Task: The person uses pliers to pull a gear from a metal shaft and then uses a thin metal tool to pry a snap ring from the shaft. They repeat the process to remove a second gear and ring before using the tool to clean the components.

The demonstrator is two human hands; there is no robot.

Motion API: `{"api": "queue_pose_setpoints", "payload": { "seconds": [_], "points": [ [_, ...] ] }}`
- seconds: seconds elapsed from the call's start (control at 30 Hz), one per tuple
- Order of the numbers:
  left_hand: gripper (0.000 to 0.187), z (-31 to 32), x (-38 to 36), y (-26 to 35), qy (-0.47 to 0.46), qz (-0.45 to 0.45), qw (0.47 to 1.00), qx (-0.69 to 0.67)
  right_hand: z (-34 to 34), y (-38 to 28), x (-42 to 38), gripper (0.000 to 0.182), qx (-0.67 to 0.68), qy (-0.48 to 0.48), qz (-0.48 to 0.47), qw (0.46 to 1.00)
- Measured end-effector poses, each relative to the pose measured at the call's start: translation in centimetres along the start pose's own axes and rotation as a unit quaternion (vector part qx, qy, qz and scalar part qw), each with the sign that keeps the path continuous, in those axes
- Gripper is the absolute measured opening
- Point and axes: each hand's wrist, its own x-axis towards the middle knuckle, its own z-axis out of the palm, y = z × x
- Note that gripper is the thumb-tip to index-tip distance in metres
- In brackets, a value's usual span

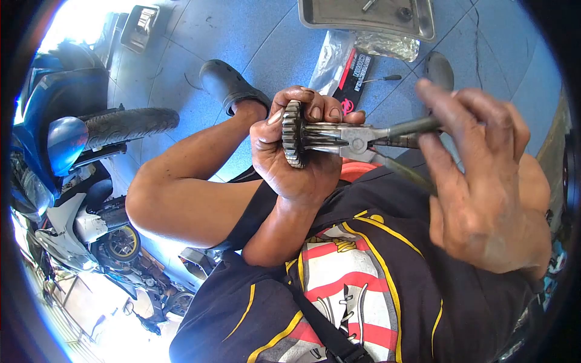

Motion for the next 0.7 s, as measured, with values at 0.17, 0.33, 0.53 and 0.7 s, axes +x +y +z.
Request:
{"api": "queue_pose_setpoints", "payload": {
  "seconds": [0.17,0.33,0.53,0.7],
  "points": [
    [0.037,0.0,-0.1,0.0,0.024,0.005,0.999,0.036,0.2,-0.3,-0.3,0.041,0.02,-0.02,-0.024,0.999],
    [0.036,-0.5,0.0,0.1,0.011,0.029,0.997,0.076,0.4,1.7,-0.6,0.051,0.129,-0.069,-0.008,0.989],
    [0.036,0.6,-0.4,0.4,0.013,0.027,0.993,0.117,0.1,3.8,-0.2,0.068,0.228,-0.14,-0.029,0.963],
    [0.037,1.0,-0.6,0.4,0.029,-0.026,0.995,0.093,-0.3,4.9,-0.5,0.077,0.306,-0.244,0.0,0.92]
  ]
}}
